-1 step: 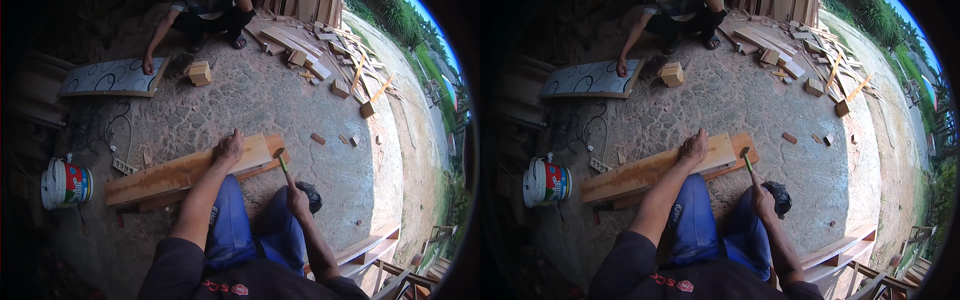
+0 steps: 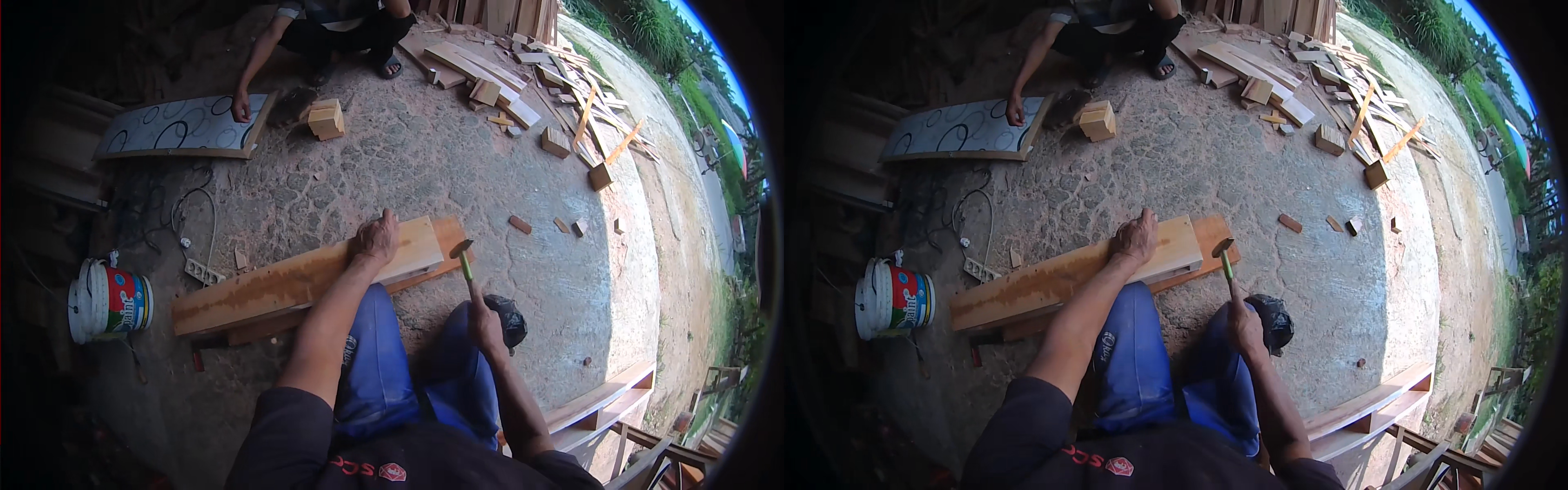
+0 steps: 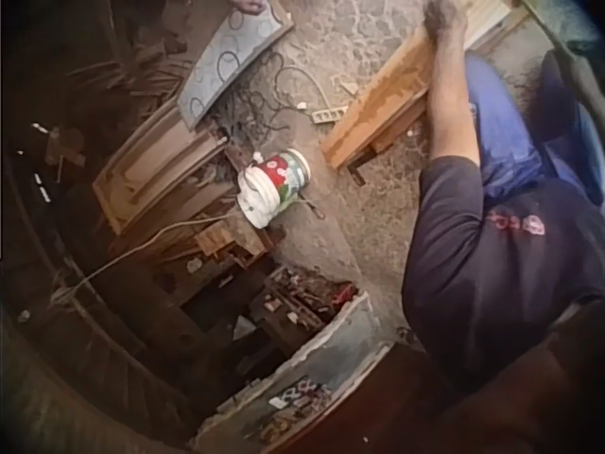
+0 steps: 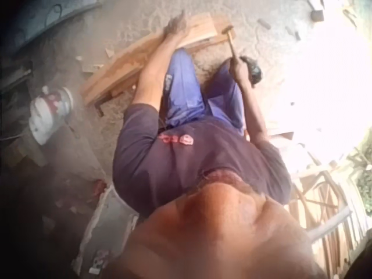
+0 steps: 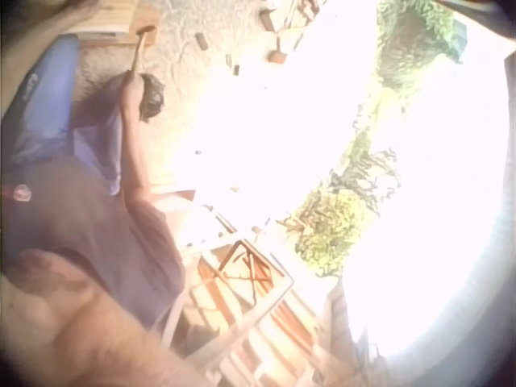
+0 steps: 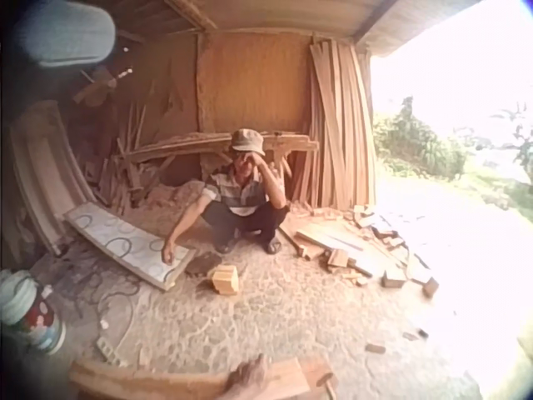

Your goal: The person aligns wooden boards on the ground and drives nails into the joints using a hammer to assemble a rectangular frame.

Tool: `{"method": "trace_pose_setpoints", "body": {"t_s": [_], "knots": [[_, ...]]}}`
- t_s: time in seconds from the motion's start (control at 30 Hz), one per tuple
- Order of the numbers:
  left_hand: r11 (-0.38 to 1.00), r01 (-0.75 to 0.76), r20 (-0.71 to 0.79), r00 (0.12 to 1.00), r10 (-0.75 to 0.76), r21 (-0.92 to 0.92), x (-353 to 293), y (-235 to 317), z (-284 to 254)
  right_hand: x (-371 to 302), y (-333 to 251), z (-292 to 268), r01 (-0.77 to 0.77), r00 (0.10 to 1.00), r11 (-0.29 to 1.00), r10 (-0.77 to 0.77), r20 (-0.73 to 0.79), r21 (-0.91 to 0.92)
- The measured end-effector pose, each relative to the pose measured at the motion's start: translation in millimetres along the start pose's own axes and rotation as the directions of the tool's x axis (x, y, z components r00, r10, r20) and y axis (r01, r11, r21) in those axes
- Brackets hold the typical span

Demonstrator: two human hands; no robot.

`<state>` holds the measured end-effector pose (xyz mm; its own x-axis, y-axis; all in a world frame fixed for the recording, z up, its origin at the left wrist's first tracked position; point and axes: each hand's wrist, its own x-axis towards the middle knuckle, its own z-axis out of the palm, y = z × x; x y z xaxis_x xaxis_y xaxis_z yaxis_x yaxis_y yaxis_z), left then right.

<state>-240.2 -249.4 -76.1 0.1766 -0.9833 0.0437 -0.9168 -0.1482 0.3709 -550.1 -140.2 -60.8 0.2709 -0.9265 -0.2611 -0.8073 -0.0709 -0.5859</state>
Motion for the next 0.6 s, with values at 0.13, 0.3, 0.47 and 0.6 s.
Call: {"method": "trace_pose_setpoints", "body": {"t_s": [0.13, 0.3, 0.47, 0.6], "knots": [[0.953, -0.300, -0.027, 0.954, 0.299, -0.040, -3, 10, -10, 33, 51, 55, 0.081, 0.972, 0.977, -0.033, -0.233, 0.199], [0.706, -0.708, 0.090, 0.703, 0.705, 0.003, -5, 24, -1, 59, 55, 61, -0.099, 0.986, 0.995, 0.101, -0.130, 0.018], [0.761, -0.623, 0.414, 0.750, 0.516, 0.179, -15, 74, -4, 19, 48, 20, -0.107, 0.978, 0.983, 0.078, -0.191, -0.147], [0.750, -0.647, 0.404, 0.729, 0.553, 0.142, -18, 80, 4, -28, 83, 23, -0.056, 0.851, 0.966, 0.178, -0.494, 0.251]]}}
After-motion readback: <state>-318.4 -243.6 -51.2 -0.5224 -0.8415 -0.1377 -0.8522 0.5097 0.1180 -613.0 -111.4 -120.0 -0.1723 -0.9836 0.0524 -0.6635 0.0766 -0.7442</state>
